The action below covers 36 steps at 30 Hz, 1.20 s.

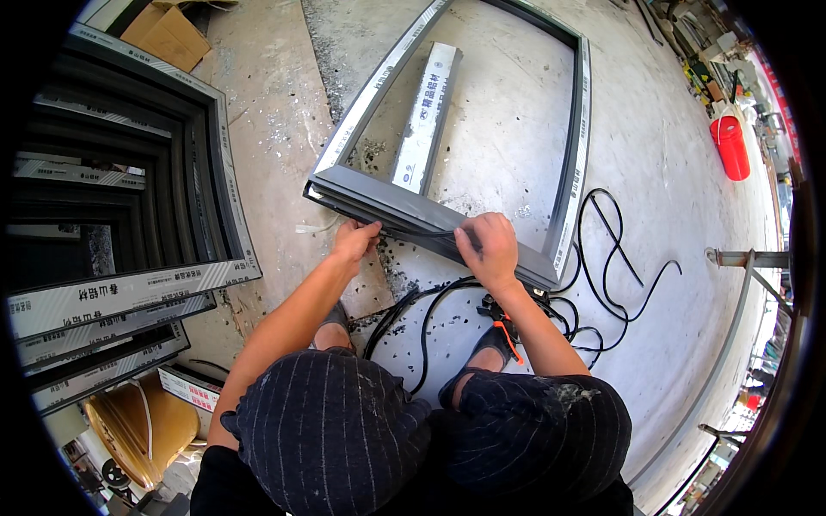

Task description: The person sits on the floor and assembles a window frame by inserting a rubber seal into the frame's groove. They use pliers to press the seal into place and adjust the frame's position as needed.

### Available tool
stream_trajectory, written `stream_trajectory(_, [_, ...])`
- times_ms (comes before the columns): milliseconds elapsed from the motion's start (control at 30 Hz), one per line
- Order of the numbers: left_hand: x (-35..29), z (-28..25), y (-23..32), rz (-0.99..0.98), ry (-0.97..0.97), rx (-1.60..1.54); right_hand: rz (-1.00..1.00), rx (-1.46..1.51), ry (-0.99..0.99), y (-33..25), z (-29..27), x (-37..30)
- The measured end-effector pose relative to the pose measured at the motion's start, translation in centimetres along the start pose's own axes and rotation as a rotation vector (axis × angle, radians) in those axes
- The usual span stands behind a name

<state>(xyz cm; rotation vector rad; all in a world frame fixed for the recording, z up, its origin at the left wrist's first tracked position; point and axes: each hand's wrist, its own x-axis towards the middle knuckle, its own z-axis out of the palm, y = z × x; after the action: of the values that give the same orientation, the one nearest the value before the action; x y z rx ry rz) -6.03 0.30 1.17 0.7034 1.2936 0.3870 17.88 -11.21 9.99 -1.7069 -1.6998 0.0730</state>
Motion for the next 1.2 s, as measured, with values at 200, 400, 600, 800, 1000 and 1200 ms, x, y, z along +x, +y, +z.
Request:
stream_trajectory(200, [-0.3, 0.8, 0.3, 0.005, 0.077, 0.013, 0.022, -0.007, 0.007, 0.0, 0.1, 0.0])
stream_trajectory(400, [-1.0, 0.2, 0.6, -0.054, 0.011, 0.001, -0.009, 0.007, 0.003, 0.1, 0.0, 0.0])
stream_trajectory(600, [-0.4, 0.4, 0.0, 0.022, 0.041, 0.016, 0.005, -0.003, 0.014, 0.2, 0.2, -0.1])
stream_trajectory(800, [0.1, 0.8, -0.2, 0.038, 0.109, 0.081, 0.003, -0.003, 0.019, 0.0, 0.1, 0.0])
stream_trajectory(1000, [-0.8, 0.7, 0.3, 0.008, 0.065, 0.074, 0.0, 0.002, 0.003, 0.0, -0.1, 0.0])
stream_trajectory(1200, [-0.5, 0.8, 0.2, 0.039, 0.081, 0.107, -0.003, 0.006, 0.002, 0.0, 0.0, 0.0])
